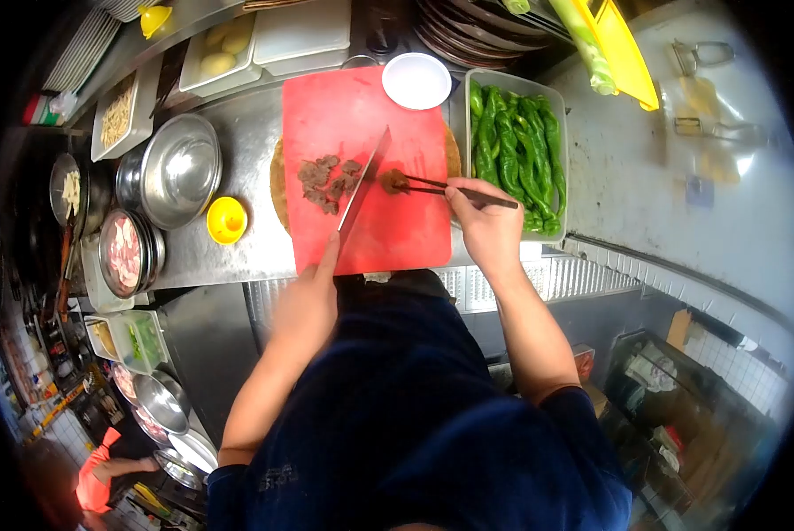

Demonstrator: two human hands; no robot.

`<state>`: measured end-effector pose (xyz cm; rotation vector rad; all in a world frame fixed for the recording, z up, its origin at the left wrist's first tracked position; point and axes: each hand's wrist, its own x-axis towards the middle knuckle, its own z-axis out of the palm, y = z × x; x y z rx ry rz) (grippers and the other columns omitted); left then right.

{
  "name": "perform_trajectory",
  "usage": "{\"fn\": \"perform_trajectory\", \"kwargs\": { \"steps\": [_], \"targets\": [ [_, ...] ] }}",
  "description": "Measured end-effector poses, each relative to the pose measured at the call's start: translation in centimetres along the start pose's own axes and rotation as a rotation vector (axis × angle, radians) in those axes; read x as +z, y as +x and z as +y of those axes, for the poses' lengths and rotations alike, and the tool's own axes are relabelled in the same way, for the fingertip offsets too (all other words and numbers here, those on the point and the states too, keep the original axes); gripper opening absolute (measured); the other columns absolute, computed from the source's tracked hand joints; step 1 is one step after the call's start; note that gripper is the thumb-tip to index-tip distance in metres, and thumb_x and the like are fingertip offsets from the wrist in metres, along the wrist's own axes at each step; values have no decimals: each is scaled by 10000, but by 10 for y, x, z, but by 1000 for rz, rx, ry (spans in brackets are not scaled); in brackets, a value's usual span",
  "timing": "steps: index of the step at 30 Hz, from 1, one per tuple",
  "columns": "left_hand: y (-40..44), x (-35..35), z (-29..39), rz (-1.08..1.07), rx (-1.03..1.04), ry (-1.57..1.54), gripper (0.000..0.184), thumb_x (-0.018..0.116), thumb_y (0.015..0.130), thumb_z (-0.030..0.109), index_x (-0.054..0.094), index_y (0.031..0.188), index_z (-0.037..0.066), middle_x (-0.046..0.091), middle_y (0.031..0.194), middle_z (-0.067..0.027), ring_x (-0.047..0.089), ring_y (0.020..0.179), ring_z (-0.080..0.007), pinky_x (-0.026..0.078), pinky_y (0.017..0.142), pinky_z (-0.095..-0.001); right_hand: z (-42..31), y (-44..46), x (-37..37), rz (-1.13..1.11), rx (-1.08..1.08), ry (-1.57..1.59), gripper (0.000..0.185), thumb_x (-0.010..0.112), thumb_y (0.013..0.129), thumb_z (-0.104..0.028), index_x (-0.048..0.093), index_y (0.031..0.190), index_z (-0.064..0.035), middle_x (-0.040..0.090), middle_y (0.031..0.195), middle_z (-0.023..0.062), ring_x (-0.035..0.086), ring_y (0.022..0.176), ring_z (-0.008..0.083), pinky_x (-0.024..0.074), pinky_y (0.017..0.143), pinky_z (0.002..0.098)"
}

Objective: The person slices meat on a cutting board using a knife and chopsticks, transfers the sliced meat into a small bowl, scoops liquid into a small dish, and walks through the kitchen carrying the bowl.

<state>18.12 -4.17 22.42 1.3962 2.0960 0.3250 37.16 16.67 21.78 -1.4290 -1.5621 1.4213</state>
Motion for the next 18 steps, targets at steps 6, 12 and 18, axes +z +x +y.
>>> {"fn": "perform_trajectory", "kwargs": {
  "steps": [6, 12, 18],
  "targets": [
    [-3, -10, 16, -14, 68, 125, 762, 551, 894, 53, 341, 1595, 267, 617, 834, -159, 655, 680, -383, 530, 608, -517, -4, 10, 4, -22, -20, -118, 163, 717, 928, -17, 732, 1072, 57, 752, 880, 91, 698, 773, 119, 551, 713, 240],
    [8, -17, 33, -72, 48, 183, 762, 498, 898, 20, 331, 1598, 272, 609, 852, -168, 663, 689, -383, 543, 633, -515, -11, 9, 9, -50, -60, -136, 122, 728, 905, -1, 755, 1020, 31, 755, 867, 68, 681, 764, 105, 531, 696, 238],
    [27, -17, 39, -53, 81, 155, 778, 483, 875, -33, 334, 1596, 219, 613, 856, -226, 682, 727, -408, 566, 691, -518, -19, 16, 12, -40, -120, -220, 117, 723, 899, -18, 758, 994, 41, 759, 844, 73, 682, 751, 105, 530, 689, 248]
  ]
}}
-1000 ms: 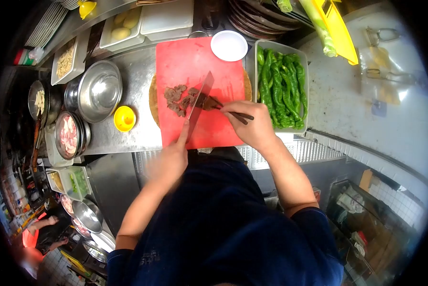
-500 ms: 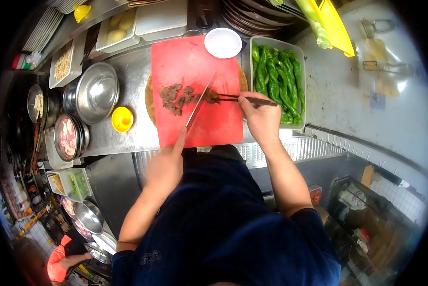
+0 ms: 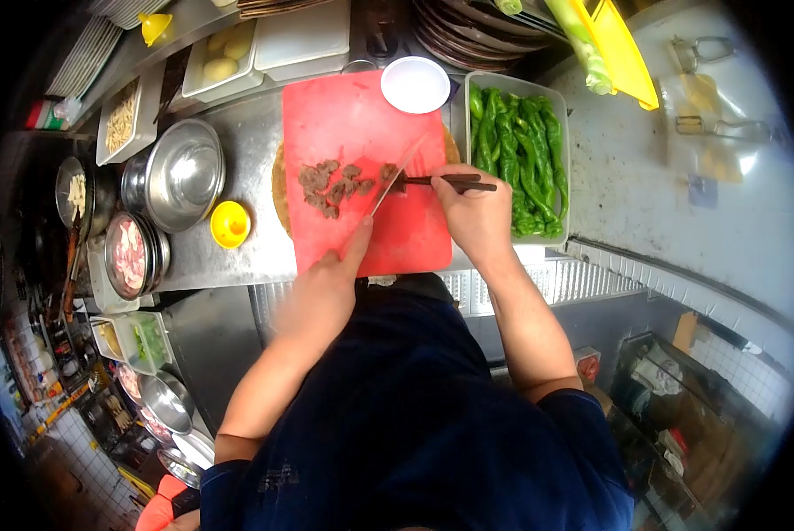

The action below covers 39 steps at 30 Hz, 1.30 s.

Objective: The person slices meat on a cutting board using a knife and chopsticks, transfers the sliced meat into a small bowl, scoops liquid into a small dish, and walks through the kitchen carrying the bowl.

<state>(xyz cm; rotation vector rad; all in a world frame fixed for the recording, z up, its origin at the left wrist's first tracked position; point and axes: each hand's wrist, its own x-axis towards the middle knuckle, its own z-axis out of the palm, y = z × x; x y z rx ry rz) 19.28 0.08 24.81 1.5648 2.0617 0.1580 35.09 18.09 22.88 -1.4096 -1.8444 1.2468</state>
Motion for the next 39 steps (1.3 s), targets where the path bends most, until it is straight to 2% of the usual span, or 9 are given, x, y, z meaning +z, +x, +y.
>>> {"fn": "perform_trajectory", "kwargs": {
  "steps": [2, 9, 14, 20, 23, 26, 32, 36, 39],
  "targets": [
    [5, 2, -3, 63, 53, 15, 799, 533, 828, -51, 370, 1582, 158, 615, 804, -255, 679, 667, -405, 575, 635, -491, 0, 9, -1, -7, -10, -58, 125, 716, 902, -25, 756, 999, 43, 761, 839, 77, 686, 737, 111, 534, 681, 260],
    [19, 2, -11, 105, 120, 17, 837, 553, 825, -49, 326, 1602, 166, 638, 826, -237, 689, 684, -394, 578, 648, -493, -6, 30, -1, -24, -85, -138, 136, 709, 891, -20, 750, 999, 54, 752, 795, 107, 694, 702, 130, 542, 652, 284],
    [21, 0, -18, 93, 137, 11, 850, 562, 833, -44, 305, 1612, 177, 648, 830, -220, 699, 722, -387, 579, 651, -483, -9, 37, 1, -30, -16, -47, 118, 719, 868, -45, 755, 952, 29, 741, 769, 120, 705, 687, 172, 542, 648, 307],
    [45, 37, -17, -49, 8, 46, 828, 487, 866, -59, 319, 1609, 264, 647, 946, -254, 693, 820, -391, 579, 767, -475, -3, 42, -5, -58, 42, -26, 132, 729, 854, -69, 757, 941, 28, 745, 774, 125, 711, 697, 172, 544, 657, 320],
    [46, 53, -22, 21, -15, 8, 819, 477, 890, -56, 317, 1605, 310, 641, 999, -259, 688, 854, -405, 573, 796, -484, -2, 34, -10, -55, 50, 5, 128, 728, 853, -69, 759, 931, 29, 742, 772, 122, 708, 701, 158, 540, 655, 313],
    [33, 60, -36, 173, 86, -16, 900, 566, 813, -76, 285, 1618, 212, 643, 959, -248, 687, 781, -402, 578, 719, -477, 15, 25, -21, -74, 42, 114, 136, 704, 882, -23, 740, 990, 53, 746, 812, 117, 704, 729, 143, 540, 673, 276],
    [-5, 33, -39, 171, -26, -128, 839, 561, 833, -69, 326, 1601, 175, 644, 916, -221, 681, 763, -402, 568, 704, -504, 31, 7, -38, -36, 202, 410, 172, 689, 901, 22, 702, 1053, 101, 746, 870, 137, 714, 806, 152, 550, 736, 250],
    [-19, 18, -30, 163, 12, -90, 790, 569, 846, -51, 381, 1579, 176, 601, 811, -186, 662, 681, -392, 560, 629, -504, 11, 8, -42, -107, 66, 137, 149, 702, 897, 14, 757, 1035, 22, 756, 916, 83, 687, 787, 114, 537, 740, 256],
    [-23, 11, -22, 122, 16, -59, 748, 567, 871, -1, 386, 1574, 182, 601, 821, -182, 655, 672, -397, 551, 625, -516, -10, 12, -32, -212, -83, 15, 188, 706, 876, 63, 767, 1045, 6, 766, 994, 85, 693, 877, 129, 539, 803, 269]
  ]
}}
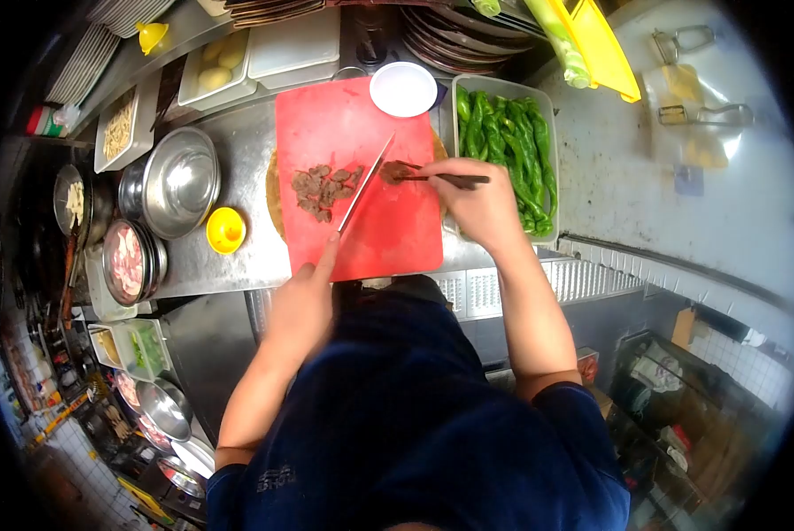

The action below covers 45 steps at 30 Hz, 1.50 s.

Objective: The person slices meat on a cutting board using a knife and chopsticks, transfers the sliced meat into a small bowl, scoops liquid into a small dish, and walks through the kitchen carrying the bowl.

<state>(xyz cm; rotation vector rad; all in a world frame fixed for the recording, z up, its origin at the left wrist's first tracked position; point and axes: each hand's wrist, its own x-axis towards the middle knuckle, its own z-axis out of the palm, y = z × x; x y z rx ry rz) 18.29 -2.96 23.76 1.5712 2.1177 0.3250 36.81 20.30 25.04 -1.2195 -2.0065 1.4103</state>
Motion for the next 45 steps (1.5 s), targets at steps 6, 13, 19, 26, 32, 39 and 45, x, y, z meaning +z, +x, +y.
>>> {"fn": "perform_trajectory", "kwargs": {
  "steps": [6, 13, 19, 26, 32, 39, 45],
  "targets": [
    [-12, 8, -6, -23, -52, 43, 690, 567, 923, 109, 380, 1576, 227, 659, 890, -170, 663, 689, -399, 536, 624, -531, 3, -5, 7, 7, -141, -42, 178, 700, 865, 56, 767, 1026, 18, 761, 1059, 137, 712, 929, 196, 551, 830, 295],
    [-17, 15, -9, 79, 9, -30, 787, 602, 843, -38, 399, 1571, 182, 572, 785, -177, 644, 650, -388, 557, 608, -502, 13, -17, 7, -5, -254, -76, 174, 711, 865, 54, 770, 1024, 16, 757, 1071, 147, 716, 965, 206, 551, 852, 294],
    [-15, 8, -7, 60, -1, -7, 786, 609, 839, -35, 396, 1569, 162, 601, 817, -178, 657, 672, -388, 563, 620, -501, 15, -24, 8, 59, 47, 100, 171, 721, 899, 12, 757, 1065, 21, 756, 950, 96, 700, 870, 146, 543, 773, 261],
    [-13, 13, -9, 69, -12, -31, 781, 604, 836, -37, 396, 1566, 145, 639, 855, -190, 673, 694, -387, 567, 629, -499, 27, -23, 15, 211, 87, 14, 114, 751, 914, -57, 731, 990, 26, 738, 809, 57, 672, 730, 87, 520, 655, 230],
    [-8, 9, 1, -5, -52, -44, 683, 588, 914, 120, 391, 1566, 162, 680, 892, -187, 667, 733, -413, 525, 644, -541, 26, -22, 30, 296, -80, -89, 134, 809, 859, -88, 720, 865, 12, 707, 718, 98, 667, 603, 147, 511, 570, 276],
    [-5, 13, 11, -54, -55, 16, 754, 557, 894, 55, 354, 1592, 255, 624, 853, -150, 662, 688, -378, 540, 612, -511, 20, -22, 41, 306, -81, -135, 163, 822, 847, -101, 713, 844, 20, 706, 775, 133, 680, 627, 213, 523, 587, 309],
    [-5, 22, 10, -61, -14, 77, 836, 521, 834, -50, 330, 1605, 208, 577, 814, -192, 658, 681, -395, 571, 638, -500, 24, -27, 44, 253, -132, -225, 156, 785, 885, -94, 694, 860, 31, 718, 805, 120, 674, 655, 223, 528, 602, 304]
  ]
}}
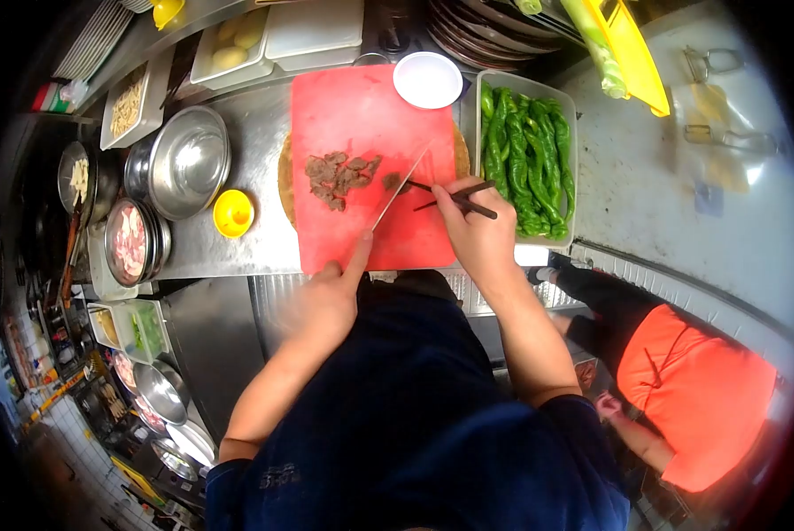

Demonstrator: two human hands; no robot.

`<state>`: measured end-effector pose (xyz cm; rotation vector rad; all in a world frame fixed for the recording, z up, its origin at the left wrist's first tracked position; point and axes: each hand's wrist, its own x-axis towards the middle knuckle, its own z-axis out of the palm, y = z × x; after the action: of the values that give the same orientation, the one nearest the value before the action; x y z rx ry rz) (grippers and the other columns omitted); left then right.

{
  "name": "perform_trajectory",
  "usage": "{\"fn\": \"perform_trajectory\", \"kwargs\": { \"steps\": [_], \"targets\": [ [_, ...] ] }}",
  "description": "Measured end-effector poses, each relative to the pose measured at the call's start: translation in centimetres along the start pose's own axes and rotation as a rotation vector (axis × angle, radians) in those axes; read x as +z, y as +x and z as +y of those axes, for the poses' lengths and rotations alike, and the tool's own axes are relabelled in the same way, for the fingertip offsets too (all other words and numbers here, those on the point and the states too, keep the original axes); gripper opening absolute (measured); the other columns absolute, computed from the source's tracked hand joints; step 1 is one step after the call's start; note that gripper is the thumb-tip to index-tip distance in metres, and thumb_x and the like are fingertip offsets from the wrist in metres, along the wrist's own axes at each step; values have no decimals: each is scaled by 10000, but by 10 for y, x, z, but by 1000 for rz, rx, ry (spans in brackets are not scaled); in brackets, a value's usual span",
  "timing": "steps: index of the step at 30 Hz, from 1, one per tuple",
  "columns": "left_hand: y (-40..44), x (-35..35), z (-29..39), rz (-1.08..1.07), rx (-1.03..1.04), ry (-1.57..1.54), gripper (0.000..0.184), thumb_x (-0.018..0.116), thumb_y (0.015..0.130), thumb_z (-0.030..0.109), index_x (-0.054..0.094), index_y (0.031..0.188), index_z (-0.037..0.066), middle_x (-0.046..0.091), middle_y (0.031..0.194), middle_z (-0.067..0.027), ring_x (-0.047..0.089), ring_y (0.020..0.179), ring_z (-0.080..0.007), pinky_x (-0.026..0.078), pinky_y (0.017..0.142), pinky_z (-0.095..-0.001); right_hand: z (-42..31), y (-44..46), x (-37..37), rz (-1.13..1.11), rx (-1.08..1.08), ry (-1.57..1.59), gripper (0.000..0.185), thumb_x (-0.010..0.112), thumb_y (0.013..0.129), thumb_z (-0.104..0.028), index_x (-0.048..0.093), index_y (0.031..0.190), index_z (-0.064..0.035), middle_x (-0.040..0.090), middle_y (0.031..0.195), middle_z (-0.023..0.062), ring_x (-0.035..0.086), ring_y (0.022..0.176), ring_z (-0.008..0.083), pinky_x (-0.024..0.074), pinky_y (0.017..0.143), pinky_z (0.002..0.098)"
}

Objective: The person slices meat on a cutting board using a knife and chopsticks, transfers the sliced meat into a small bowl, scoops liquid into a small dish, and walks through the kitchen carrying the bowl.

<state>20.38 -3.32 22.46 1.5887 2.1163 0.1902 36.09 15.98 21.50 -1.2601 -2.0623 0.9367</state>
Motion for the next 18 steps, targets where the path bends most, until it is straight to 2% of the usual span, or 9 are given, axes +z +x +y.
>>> {"fn": "perform_trajectory", "kwargs": {
  "steps": [2, 5, 8, 11, 17, 18],
  "targets": [
    [-3, 3, -4, 49, 37, -38, 837, 527, 833, -46, 331, 1605, 211, 579, 816, -192, 660, 682, -394, 573, 642, -498, 0, 0, -4, -26, -70, -65, 156, 747, 937, -108, 686, 926, 36, 741, 781, 93, 688, 652, 121, 535, 581, 243],
    [-3, -8, -2, 12, -29, -46, 806, 545, 844, -35, 361, 1592, 202, 583, 814, -190, 662, 685, -385, 573, 642, -497, 0, 2, -7, -92, -6, 68, 136, 737, 938, -88, 707, 923, 43, 746, 829, 99, 689, 688, 121, 540, 616, 247],
    [-4, -5, -7, 6, -93, -39, 730, 581, 901, 90, 377, 1579, 266, 641, 854, -163, 664, 693, -387, 532, 614, -521, -4, 5, -12, -66, -8, 148, 119, 773, 874, -59, 714, 851, 41, 734, 858, 116, 686, 663, 266, 523, 609, 330],
    [-7, -5, -8, 67, -27, -99, 793, 598, 851, -16, 377, 1583, 194, 586, 797, -174, 657, 662, -370, 569, 624, -491, -7, 9, -16, -51, -51, 74, 99, 748, 889, -65, 732, 890, 33, 741, 843, 131, 706, 678, 257, 533, 620, 321],
    [-6, -8, -11, 74, 27, -83, 797, 598, 847, -17, 376, 1584, 192, 580, 768, -166, 654, 642, -367, 564, 607, -483, -10, 15, -15, -73, 69, 113, 106, 737, 891, -82, 750, 925, 18, 736, 802, 157, 720, 682, 239, 540, 625, 325],
    [-5, -10, -10, 40, 8, -64, 776, 596, 862, 24, 377, 1582, 214, 606, 793, -160, 657, 646, -368, 552, 600, -494, -10, 14, -15, -69, 74, 101, 107, 736, 891, -83, 750, 926, 18, 737, 804, 156, 720, 683, 238, 541, 626, 325]
  ]
}}
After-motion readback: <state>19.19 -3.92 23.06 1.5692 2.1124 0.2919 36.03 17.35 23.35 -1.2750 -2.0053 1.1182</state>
